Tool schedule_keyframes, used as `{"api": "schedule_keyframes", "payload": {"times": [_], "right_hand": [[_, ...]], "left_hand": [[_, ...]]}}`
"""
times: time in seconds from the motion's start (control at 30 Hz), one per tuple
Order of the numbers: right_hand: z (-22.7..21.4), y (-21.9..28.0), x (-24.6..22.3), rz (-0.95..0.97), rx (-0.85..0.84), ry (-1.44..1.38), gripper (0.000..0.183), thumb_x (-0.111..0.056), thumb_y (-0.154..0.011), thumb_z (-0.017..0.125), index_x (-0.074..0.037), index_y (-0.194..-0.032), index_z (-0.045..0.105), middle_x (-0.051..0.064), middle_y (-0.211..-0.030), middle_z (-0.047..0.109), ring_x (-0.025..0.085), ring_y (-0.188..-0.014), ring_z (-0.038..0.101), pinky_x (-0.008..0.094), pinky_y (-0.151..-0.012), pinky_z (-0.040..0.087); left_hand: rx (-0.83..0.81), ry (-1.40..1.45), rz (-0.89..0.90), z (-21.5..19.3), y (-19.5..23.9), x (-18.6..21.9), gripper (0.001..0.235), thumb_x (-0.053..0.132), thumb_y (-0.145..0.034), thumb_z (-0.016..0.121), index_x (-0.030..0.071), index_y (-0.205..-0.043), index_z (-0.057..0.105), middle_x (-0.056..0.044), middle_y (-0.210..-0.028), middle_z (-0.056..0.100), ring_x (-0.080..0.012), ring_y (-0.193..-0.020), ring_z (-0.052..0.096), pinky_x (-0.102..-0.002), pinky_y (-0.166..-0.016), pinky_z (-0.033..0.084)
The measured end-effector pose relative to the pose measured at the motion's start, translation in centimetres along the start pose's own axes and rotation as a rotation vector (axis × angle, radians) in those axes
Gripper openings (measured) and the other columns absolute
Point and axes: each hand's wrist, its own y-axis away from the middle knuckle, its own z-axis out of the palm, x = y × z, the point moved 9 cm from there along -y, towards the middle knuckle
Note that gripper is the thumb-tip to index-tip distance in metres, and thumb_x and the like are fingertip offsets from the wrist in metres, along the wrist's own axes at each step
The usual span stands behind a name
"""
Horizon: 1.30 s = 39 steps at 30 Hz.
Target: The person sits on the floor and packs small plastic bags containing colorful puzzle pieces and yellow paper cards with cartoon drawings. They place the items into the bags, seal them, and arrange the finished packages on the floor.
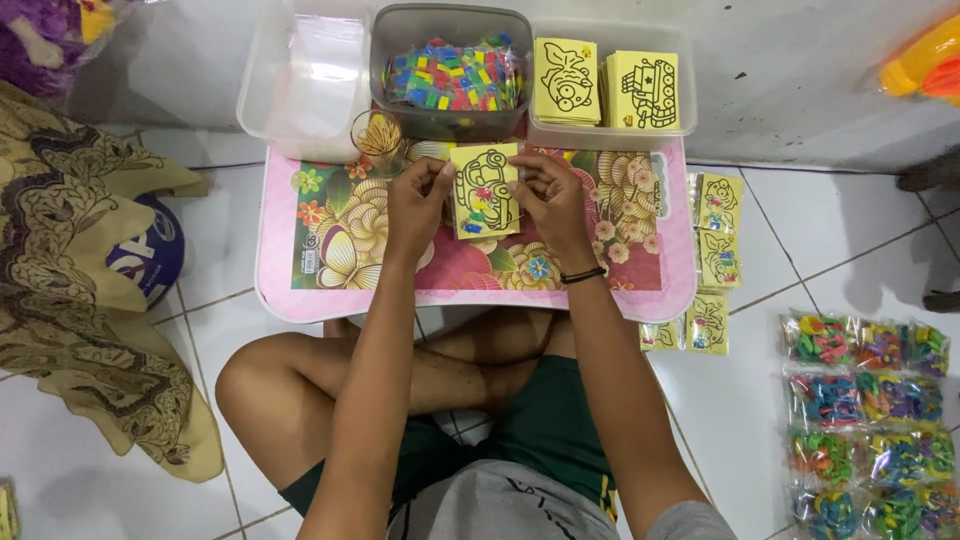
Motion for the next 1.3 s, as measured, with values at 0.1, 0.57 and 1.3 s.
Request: {"api": "schedule_keyframes", "payload": {"times": [0.1,0.57,1.3], "right_hand": [[-0.4,-0.1,1.0,0.015,0.008,0.016,0.027,-0.005,-0.092,0.077,-0.003,-0.119,0.074,0.007,-0.089,0.065,0.011,-0.085,0.069,0.028,-0.075,0.058],[-14.3,4.9,-5.0,0.029,0.289,0.152,0.024,0.002,-0.09,0.071,-0.001,-0.114,0.073,0.002,-0.078,0.062,0.004,-0.068,0.054,0.021,-0.062,0.043],[-45.6,29.9,15.0,0.687,0.608,0.846,0.036,0.006,-0.088,0.059,-0.011,-0.117,0.049,0.014,-0.097,0.067,0.027,-0.082,0.067,0.039,-0.067,0.057]], "left_hand": [[0.002,0.0,0.003,0.2,0.0,0.2,0.03,0.021,-0.108,0.06,0.007,-0.084,0.07,-0.006,-0.056,0.061,-0.0125,-0.05,0.057,-0.028,-0.057,0.048],[-0.059,-0.037,-0.017,0.7,0.1,-2.1,0.024,0.015,-0.111,0.058,0.007,-0.09,0.065,-0.01,-0.071,0.065,-0.015,-0.064,0.059,-0.029,-0.064,0.05],[-0.135,-0.156,-0.153,2.1,1.1,-2.0,0.015,0.01,-0.121,0.056,0.002,-0.109,0.058,-0.005,-0.089,0.064,-0.0094,-0.078,0.058,-0.021,-0.074,0.048]]}}
